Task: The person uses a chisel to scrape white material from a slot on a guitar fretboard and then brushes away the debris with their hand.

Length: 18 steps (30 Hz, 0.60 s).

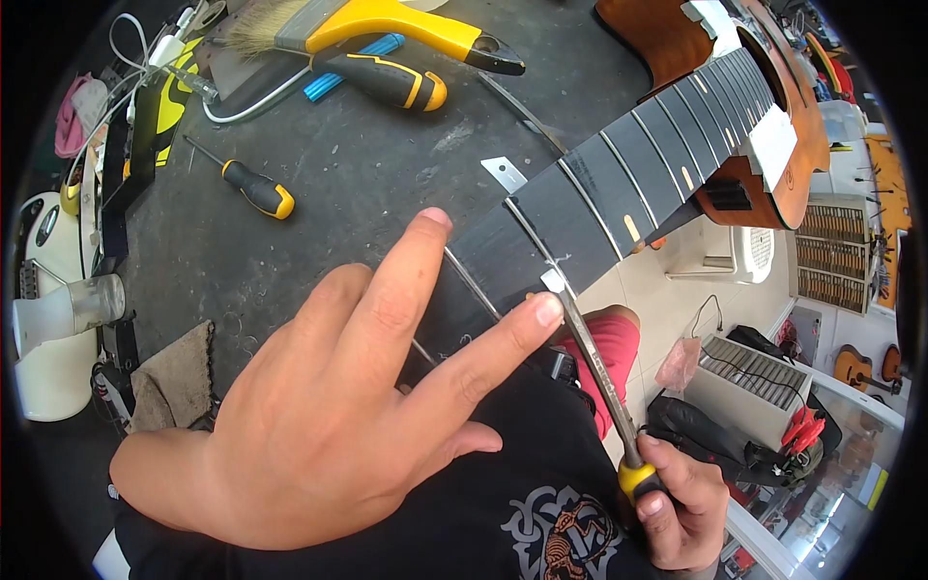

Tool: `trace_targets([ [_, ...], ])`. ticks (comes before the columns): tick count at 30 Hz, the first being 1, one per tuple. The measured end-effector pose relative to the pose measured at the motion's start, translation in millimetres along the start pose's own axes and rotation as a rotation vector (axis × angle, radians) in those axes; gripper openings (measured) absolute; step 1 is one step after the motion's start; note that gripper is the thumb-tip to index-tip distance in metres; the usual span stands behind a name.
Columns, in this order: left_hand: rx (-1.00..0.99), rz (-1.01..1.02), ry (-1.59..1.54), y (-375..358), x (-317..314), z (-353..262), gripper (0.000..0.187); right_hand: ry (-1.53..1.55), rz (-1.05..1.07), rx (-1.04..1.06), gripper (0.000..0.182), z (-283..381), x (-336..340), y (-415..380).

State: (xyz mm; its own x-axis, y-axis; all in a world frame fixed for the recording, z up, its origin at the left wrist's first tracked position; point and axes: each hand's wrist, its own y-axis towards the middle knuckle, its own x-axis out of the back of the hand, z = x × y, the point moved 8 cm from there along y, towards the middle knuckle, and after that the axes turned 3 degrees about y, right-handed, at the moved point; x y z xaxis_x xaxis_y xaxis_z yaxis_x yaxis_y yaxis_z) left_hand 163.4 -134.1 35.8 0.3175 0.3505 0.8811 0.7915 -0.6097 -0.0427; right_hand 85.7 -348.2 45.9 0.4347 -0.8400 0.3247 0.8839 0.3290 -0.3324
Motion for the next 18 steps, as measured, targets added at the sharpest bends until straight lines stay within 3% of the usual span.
trace_targets([
  [18, 0.008, 0.004, 0.009, 0.1, -0.6, -0.1, 0.080, 0.011, -0.006, 0.007, 0.040, -2.3, -2.6, 2.8],
])
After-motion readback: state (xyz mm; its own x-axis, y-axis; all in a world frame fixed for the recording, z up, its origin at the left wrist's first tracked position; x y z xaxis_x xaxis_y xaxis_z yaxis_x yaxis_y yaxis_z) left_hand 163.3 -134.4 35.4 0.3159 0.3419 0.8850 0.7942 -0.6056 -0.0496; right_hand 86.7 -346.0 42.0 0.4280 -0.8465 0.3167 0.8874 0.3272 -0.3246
